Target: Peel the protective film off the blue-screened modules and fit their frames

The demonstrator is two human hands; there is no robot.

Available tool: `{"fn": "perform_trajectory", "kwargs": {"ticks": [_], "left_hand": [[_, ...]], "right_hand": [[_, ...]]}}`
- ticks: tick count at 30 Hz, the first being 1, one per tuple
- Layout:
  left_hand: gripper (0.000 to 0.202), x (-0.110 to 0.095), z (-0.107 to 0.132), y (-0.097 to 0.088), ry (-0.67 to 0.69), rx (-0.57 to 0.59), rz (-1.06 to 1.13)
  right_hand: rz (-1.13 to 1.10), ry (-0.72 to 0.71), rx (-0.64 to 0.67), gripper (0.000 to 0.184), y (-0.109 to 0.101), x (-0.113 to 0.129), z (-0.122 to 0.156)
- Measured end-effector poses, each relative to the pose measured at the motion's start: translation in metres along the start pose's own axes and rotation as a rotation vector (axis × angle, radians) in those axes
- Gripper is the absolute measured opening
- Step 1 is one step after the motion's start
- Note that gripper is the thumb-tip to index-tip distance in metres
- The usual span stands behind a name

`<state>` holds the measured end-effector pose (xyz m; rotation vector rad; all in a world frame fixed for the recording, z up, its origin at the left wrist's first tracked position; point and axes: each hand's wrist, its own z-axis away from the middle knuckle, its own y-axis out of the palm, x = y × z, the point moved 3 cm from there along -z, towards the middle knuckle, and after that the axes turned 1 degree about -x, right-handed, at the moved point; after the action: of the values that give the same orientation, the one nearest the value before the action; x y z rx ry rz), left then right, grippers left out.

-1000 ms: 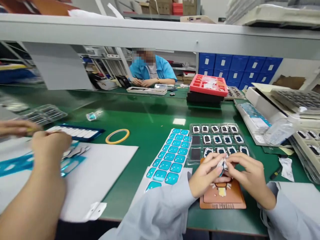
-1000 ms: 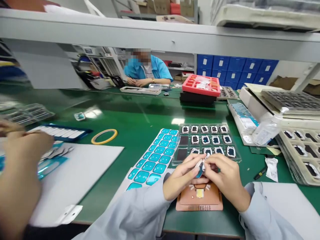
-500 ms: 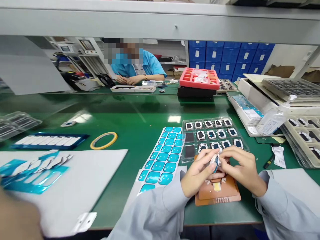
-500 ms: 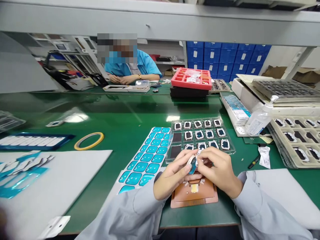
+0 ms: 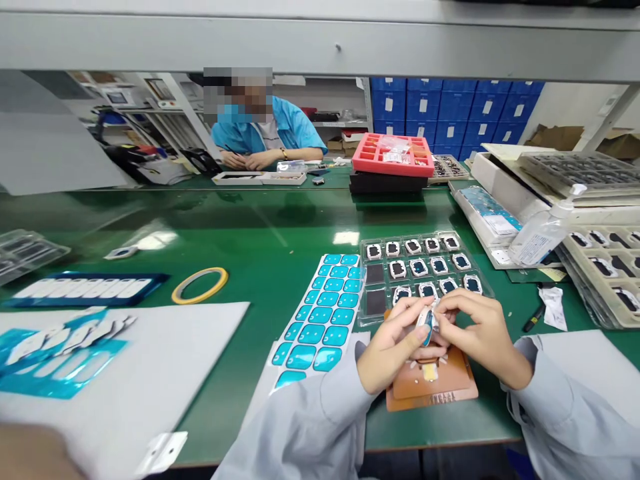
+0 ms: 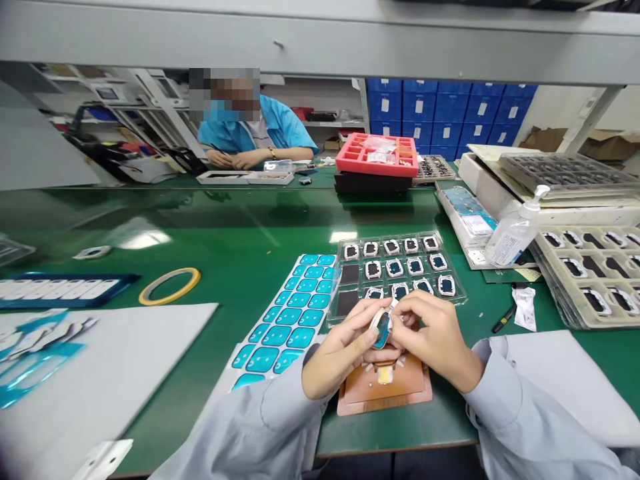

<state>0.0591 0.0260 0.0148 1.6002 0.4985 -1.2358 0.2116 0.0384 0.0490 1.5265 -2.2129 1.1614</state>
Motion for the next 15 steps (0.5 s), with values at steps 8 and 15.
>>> {"fn": "perform_trajectory", "kwargs": {"ticks": [8,15], "left_hand": [[0.044,-0.002,0.001,0.000,0.000,0.003,-0.008],[0.051,0.000,0.000,-0.004,-0.055,-0.022,0.093]], "right_hand": [[-0.015,0.023,-0.004,0.012,0.001,0.001,0.001],[-0.121,0.196,0.057,0.012,0.001,-0.011,0.002]]}}
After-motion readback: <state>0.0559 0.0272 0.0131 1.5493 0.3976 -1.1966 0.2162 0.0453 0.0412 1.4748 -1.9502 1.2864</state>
